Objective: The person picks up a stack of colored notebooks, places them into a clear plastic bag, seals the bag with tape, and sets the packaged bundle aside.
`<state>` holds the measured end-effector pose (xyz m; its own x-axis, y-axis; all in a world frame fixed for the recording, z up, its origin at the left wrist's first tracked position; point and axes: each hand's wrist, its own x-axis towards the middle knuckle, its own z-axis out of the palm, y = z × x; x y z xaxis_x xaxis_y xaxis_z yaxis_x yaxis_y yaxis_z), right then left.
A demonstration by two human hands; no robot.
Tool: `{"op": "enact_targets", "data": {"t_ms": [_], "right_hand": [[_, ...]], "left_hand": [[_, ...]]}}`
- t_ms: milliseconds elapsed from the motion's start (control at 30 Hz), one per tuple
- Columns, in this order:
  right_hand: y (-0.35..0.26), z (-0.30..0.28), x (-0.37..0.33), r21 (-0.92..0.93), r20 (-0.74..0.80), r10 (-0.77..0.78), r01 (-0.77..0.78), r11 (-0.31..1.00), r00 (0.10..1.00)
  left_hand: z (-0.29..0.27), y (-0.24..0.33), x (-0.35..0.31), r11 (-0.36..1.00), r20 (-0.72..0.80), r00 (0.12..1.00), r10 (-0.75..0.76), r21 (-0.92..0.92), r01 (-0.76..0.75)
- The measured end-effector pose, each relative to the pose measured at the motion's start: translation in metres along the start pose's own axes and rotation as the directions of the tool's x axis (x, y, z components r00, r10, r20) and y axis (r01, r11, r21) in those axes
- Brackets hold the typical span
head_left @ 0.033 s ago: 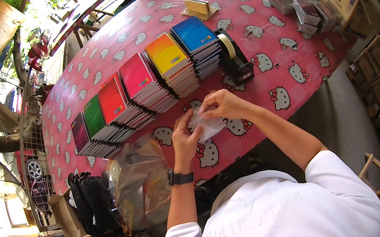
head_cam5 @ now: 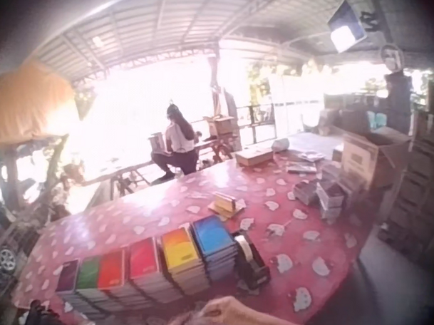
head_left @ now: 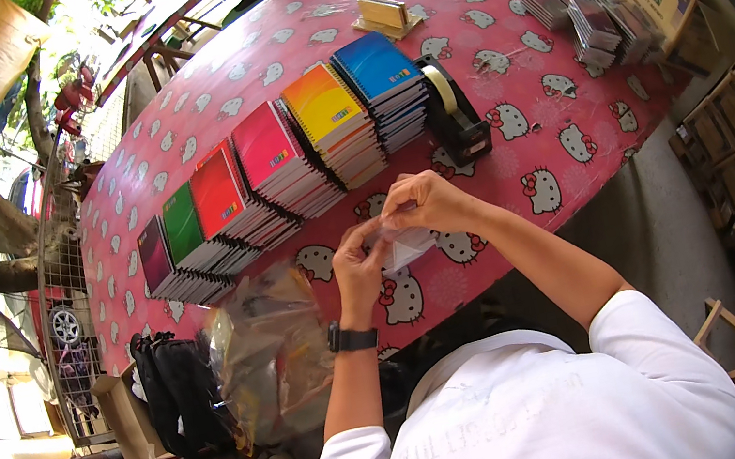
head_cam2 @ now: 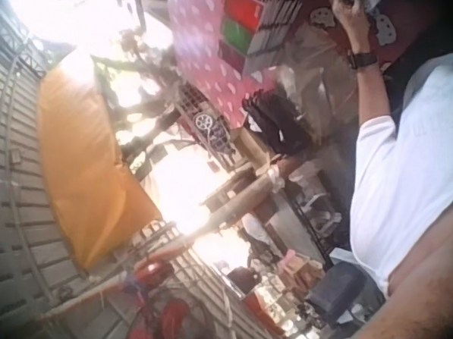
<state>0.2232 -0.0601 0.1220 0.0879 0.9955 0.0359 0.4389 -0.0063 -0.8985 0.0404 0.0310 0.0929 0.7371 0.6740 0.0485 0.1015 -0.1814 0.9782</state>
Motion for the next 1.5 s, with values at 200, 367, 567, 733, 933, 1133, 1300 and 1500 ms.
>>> {"op": "enact_targets", "data": {"t_ms": [200, 367, 567, 733, 933, 1133, 1300, 1500], "right_hand": [[0.004, -0.005, -0.025, 0.116, -0.027, -0.185, 0.187, 0.975, 0.982], [-0.001, 0.018, -0.039, -0.431, -0.064, -0.413, 0.349, 0.832, 0.908], [0.009, 0.047, -0.046, -0.478, -0.338, -0.464, 0.275, 0.834, 0.819], [-0.018, 0.047, -0.034, -0.243, -0.452, -0.119, 0.006, 0.97, 0.884], [-0.01, 0.034, -0.017, 0.116, -0.348, 0.197, -0.167, 0.979, 0.917], [-0.005, 0.024, -0.012, 0.086, -0.272, 0.139, -0.12, 0.989, 0.952], [0.051, -0.048, -0.015, -0.106, -0.736, 0.022, -0.148, 0.983, 0.677], [0.11, -0.1, -0.016, -0.13, -0.736, 0.283, -0.539, 0.832, 0.615]], "left_hand": [[-0.015, 0.017, -0.004, 0.951, 0.072, 0.953, 0.295, -0.121, -0.285], [-0.007, -0.004, -0.017, 0.792, 0.124, 0.882, 0.454, 0.397, -0.463], [0.013, -0.011, -0.024, 0.845, -0.094, 0.882, 0.462, 0.349, -0.405], [0.014, -0.003, -0.01, 0.956, -0.176, 0.944, 0.278, 0.146, -0.254], [0.019, 0.01, -0.01, 0.929, -0.297, 0.881, 0.368, 0.146, -0.339], [0.04, 0.0, -0.058, 0.605, 0.052, 0.896, 0.441, 0.72, -0.34], [0.036, 0.0, -0.058, 0.578, 0.063, 0.926, 0.373, 0.765, -0.285], [0.046, 0.001, -0.055, 0.579, 0.06, 0.921, 0.384, 0.762, -0.291]]}}
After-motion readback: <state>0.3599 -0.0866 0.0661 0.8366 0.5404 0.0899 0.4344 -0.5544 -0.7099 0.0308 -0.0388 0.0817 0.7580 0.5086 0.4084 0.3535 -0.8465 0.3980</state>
